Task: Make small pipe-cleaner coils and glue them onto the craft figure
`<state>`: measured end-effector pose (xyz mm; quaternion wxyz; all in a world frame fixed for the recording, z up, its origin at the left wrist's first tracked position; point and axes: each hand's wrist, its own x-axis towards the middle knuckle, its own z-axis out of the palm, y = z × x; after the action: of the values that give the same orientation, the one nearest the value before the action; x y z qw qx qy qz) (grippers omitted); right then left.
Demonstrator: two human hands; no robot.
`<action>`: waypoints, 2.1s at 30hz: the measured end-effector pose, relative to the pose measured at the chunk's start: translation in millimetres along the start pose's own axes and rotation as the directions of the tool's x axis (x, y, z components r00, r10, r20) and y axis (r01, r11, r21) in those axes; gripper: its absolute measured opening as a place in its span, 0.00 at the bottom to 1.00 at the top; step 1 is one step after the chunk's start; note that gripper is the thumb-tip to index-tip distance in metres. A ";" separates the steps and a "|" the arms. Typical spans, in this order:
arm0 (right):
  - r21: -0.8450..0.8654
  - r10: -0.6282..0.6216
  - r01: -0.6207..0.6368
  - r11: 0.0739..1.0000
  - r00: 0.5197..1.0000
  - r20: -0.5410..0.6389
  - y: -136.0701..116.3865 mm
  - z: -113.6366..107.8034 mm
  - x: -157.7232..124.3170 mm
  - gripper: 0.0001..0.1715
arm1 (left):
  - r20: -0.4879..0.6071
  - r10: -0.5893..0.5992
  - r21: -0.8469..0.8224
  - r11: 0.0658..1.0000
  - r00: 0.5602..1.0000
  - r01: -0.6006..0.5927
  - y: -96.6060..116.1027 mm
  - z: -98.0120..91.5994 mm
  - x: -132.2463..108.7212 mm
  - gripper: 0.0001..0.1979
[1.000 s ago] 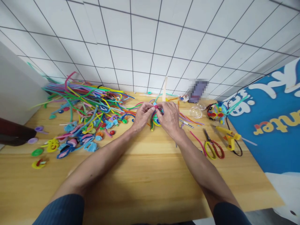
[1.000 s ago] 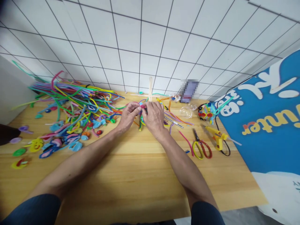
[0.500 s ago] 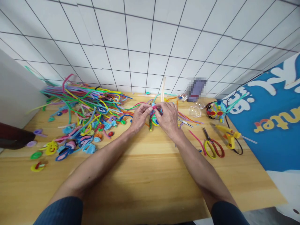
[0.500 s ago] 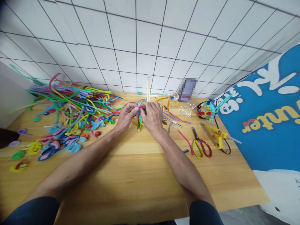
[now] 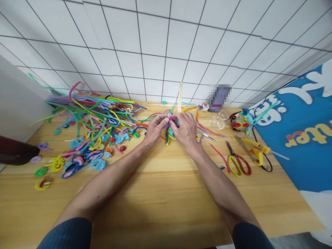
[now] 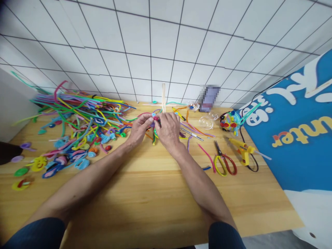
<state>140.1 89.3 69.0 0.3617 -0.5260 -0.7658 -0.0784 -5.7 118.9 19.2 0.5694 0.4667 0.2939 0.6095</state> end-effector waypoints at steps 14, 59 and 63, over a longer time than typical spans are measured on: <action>-0.070 -0.022 0.020 0.997 0.999 -0.023 -0.9 0.9 -0.9 0.05 | 0.008 -0.006 0.031 1.000 1.000 0.006 3.6 0.8 1.2 0.17; -0.125 -0.057 0.061 0.990 0.998 0.035 -4.2 -4.5 -0.3 0.07 | -0.014 0.028 0.120 0.992 1.000 -0.026 11.2 6.2 0.7 0.17; -0.133 -0.057 0.061 0.989 0.998 0.034 -3.2 -3.3 -0.7 0.06 | -0.016 0.029 0.116 0.993 0.999 -0.027 12.0 6.7 0.3 0.17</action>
<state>139.0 85.8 71.8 0.3115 -0.5274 -0.7793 -0.1323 -4.7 115.8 32.5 0.5304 0.4977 0.3273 0.6033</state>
